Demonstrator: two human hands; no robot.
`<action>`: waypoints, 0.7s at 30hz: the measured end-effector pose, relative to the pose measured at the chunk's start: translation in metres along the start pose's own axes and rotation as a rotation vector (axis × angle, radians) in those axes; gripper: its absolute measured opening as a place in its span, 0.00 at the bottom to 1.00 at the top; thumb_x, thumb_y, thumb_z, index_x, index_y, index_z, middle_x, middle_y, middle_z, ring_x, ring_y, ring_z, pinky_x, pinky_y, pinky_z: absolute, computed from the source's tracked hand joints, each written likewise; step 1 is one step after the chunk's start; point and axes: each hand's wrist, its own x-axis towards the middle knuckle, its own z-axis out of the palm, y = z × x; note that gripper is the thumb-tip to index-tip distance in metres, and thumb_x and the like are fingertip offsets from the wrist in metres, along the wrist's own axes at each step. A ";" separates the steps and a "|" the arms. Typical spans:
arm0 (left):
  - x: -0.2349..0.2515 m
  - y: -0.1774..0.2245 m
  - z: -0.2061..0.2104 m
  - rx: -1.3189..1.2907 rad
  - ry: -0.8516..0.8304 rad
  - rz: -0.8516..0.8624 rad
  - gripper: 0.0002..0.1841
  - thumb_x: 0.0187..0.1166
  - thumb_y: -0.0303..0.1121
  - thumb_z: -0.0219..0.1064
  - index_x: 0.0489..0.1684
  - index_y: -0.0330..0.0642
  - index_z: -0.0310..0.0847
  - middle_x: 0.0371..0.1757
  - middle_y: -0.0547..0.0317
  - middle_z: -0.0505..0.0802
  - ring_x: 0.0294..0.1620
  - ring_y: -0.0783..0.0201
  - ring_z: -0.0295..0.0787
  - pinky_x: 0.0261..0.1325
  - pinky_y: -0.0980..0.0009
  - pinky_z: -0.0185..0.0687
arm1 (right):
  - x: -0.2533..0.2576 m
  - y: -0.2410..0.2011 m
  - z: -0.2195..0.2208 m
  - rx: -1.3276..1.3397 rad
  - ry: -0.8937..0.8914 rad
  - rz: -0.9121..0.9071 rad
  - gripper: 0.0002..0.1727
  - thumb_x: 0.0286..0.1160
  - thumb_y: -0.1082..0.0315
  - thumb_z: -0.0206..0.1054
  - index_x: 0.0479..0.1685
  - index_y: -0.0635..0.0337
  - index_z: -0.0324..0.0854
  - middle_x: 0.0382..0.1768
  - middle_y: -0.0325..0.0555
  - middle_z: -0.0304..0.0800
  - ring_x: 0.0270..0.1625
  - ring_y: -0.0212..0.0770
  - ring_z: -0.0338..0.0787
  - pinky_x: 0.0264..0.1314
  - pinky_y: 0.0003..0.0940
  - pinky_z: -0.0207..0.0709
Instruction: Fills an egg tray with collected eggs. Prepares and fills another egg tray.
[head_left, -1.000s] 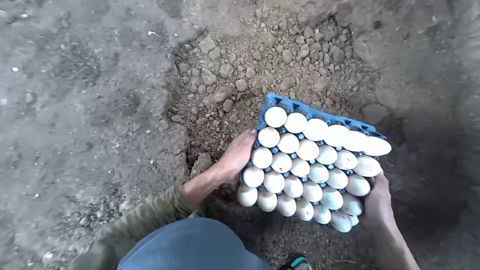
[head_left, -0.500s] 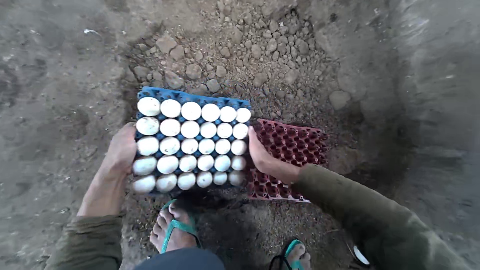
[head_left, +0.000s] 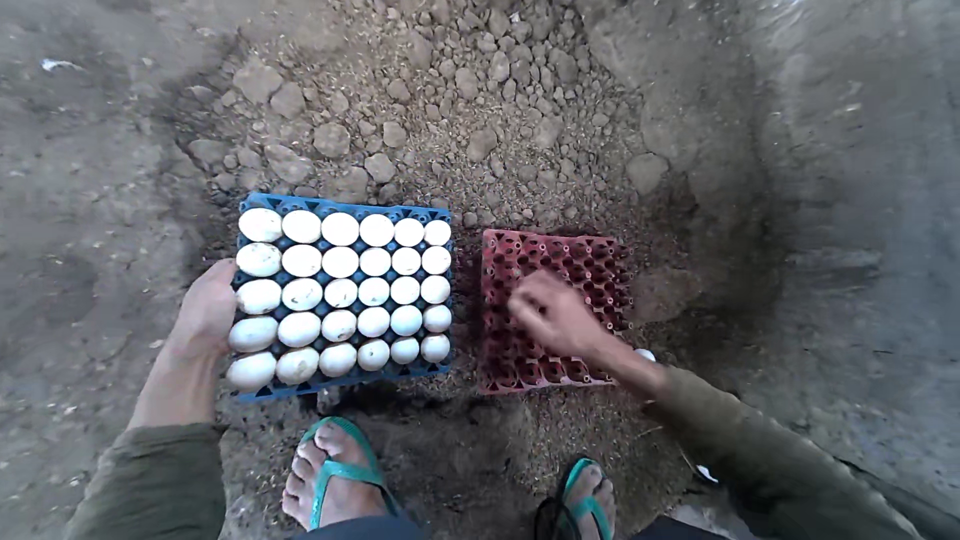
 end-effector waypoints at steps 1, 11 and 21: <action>-0.001 0.000 0.000 0.009 0.003 -0.012 0.21 0.92 0.51 0.44 0.62 0.55 0.80 0.49 0.63 0.89 0.46 0.67 0.87 0.48 0.57 0.85 | -0.012 0.030 -0.017 -0.134 0.112 0.091 0.21 0.83 0.55 0.60 0.55 0.64 0.88 0.61 0.58 0.88 0.67 0.53 0.86 0.73 0.49 0.79; -0.009 0.004 0.001 -0.111 0.040 -0.068 0.21 0.90 0.53 0.47 0.59 0.53 0.82 0.46 0.60 0.90 0.42 0.64 0.88 0.44 0.56 0.84 | -0.044 0.128 -0.020 -0.017 0.319 0.781 0.37 0.91 0.40 0.49 0.90 0.55 0.56 0.58 0.70 0.88 0.61 0.68 0.89 0.64 0.67 0.78; -0.001 0.003 -0.010 -0.276 -0.097 -0.126 0.30 0.93 0.57 0.36 0.70 0.47 0.78 0.53 0.52 0.91 0.51 0.59 0.89 0.52 0.55 0.85 | -0.005 0.054 -0.098 -0.229 0.346 0.034 0.30 0.93 0.55 0.47 0.79 0.70 0.72 0.65 0.74 0.85 0.67 0.66 0.88 0.71 0.65 0.75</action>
